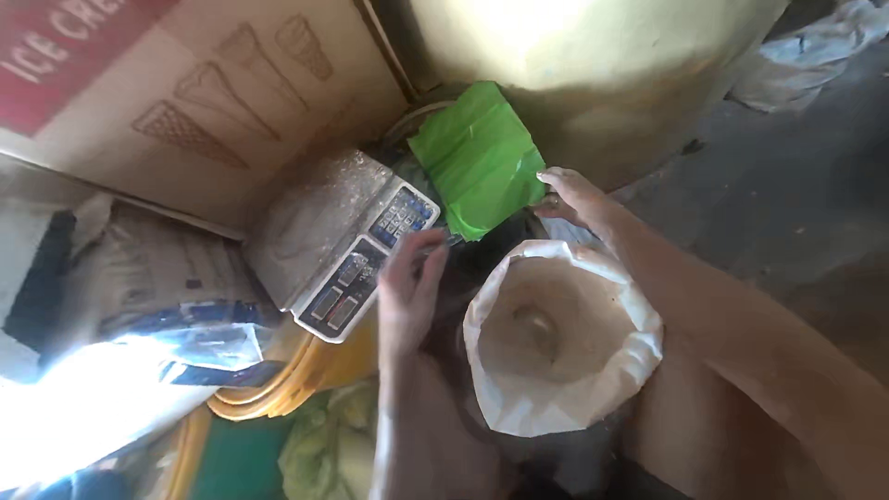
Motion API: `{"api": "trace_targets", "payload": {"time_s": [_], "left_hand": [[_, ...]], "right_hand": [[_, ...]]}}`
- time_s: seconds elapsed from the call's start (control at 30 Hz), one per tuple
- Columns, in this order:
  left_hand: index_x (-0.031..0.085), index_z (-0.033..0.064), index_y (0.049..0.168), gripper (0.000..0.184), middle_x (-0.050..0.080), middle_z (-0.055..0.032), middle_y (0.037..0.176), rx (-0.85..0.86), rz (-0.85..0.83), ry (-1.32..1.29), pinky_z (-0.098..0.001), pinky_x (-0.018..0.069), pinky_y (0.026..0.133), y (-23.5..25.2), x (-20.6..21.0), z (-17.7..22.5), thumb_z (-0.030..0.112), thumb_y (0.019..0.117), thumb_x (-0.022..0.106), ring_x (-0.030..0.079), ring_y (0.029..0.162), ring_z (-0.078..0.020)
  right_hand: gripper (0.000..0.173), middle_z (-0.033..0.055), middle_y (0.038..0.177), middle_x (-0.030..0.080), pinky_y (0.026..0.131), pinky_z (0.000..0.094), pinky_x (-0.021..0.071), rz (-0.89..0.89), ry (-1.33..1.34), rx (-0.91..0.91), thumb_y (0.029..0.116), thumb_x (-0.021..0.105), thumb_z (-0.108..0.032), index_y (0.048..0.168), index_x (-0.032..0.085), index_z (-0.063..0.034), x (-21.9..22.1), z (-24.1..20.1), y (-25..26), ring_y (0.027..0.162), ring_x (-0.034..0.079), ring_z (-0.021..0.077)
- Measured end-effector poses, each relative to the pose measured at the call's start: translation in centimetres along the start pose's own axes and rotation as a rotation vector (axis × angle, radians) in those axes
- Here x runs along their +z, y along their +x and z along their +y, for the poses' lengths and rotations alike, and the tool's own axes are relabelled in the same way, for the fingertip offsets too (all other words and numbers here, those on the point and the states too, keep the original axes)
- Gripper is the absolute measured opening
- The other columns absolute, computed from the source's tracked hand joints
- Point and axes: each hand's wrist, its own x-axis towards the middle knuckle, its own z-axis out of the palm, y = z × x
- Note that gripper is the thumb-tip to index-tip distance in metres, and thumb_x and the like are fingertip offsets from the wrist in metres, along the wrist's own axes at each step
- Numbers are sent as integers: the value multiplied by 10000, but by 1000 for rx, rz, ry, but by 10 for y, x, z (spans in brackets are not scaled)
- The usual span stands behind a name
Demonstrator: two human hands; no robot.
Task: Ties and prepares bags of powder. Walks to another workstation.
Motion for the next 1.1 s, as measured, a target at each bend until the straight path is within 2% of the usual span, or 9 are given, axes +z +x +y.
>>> {"api": "trace_targets", "payload": {"time_s": [0.03, 0.07, 0.17, 0.27, 0.37, 0.57, 0.73, 0.87, 1.1], "left_hand": [[667, 23, 1204, 225, 699, -73, 1173, 5, -57, 59, -318, 603, 849, 28, 17, -2, 141, 1026, 597, 693, 992, -117], [668, 40, 1222, 233, 690, -89, 1195, 14, -115, 120, -343, 606, 850, 51, 35, -5, 155, 1026, 614, 695, 1008, -144], [631, 64, 1268, 275, 657, -127, 1263, 52, -312, 241, -453, 584, 913, 92, 84, -13, 214, 1038, 616, 668, 1124, -250], [617, 49, 1284, 322, 633, -156, 1311, 65, -429, 302, -511, 539, 990, 107, 119, -24, 223, 1015, 653, 629, 1199, -319], [618, 60, 1245, 318, 642, -149, 1220, 57, -384, 295, -470, 593, 884, 108, 136, -44, 237, 991, 692, 674, 1064, -280], [623, 35, 1201, 288, 658, -160, 1168, -42, -310, 234, -464, 610, 811, 124, 151, -62, 205, 982, 699, 701, 928, -270], [667, 76, 1124, 198, 724, -100, 930, -206, -353, 95, -412, 635, 654, 137, 141, -70, 238, 1065, 570, 721, 698, -200], [687, 33, 1128, 212, 733, -72, 962, -349, -360, -88, -337, 660, 736, 147, 136, -83, 172, 1072, 537, 745, 771, -140], [687, -3, 1112, 173, 724, -84, 925, -448, -344, -285, -311, 646, 756, 143, 127, -83, 94, 1050, 559, 738, 786, -137]], "right_hand": [[447, 286, 1313, 567, 796, 430, 606, -64, 13, -224, 1109, 401, -263, 1457, 421, 16, -16, 35, 39, 1030, 688, 330], [458, 252, 1270, 598, 763, 429, 611, -73, 55, -209, 1092, 460, -330, 1436, 455, -29, -26, 48, 69, 984, 699, 306], [382, 165, 1225, 639, 765, 437, 619, 11, 149, -22, 1073, 511, -345, 1383, 525, -122, -35, 46, 92, 945, 711, 276], [355, 134, 1171, 662, 763, 421, 621, -13, 216, -84, 1080, 482, -339, 1348, 541, -113, -39, 43, 85, 930, 711, 251], [430, 99, 1099, 692, 776, 401, 615, -62, 211, -147, 1101, 398, -439, 1334, 549, -111, -35, 34, 76, 916, 716, 218], [232, 103, 981, 674, 745, 372, 624, -78, 88, -219, 1089, 497, -243, 1215, 587, -69, -19, 25, 75, 841, 706, 196], [228, 121, 1060, 699, 773, 401, 639, -24, 12, -261, 1096, 474, -223, 1193, 596, -56, -15, 22, 81, 919, 732, 226], [213, 117, 1105, 678, 796, 408, 641, -10, -120, -254, 1076, 515, -214, 1218, 586, -72, -12, 20, 77, 948, 730, 223], [237, 93, 1047, 677, 766, 408, 625, 2, -401, -316, 1060, 557, -249, 1235, 585, -92, -9, 20, 70, 847, 710, 188]]}}
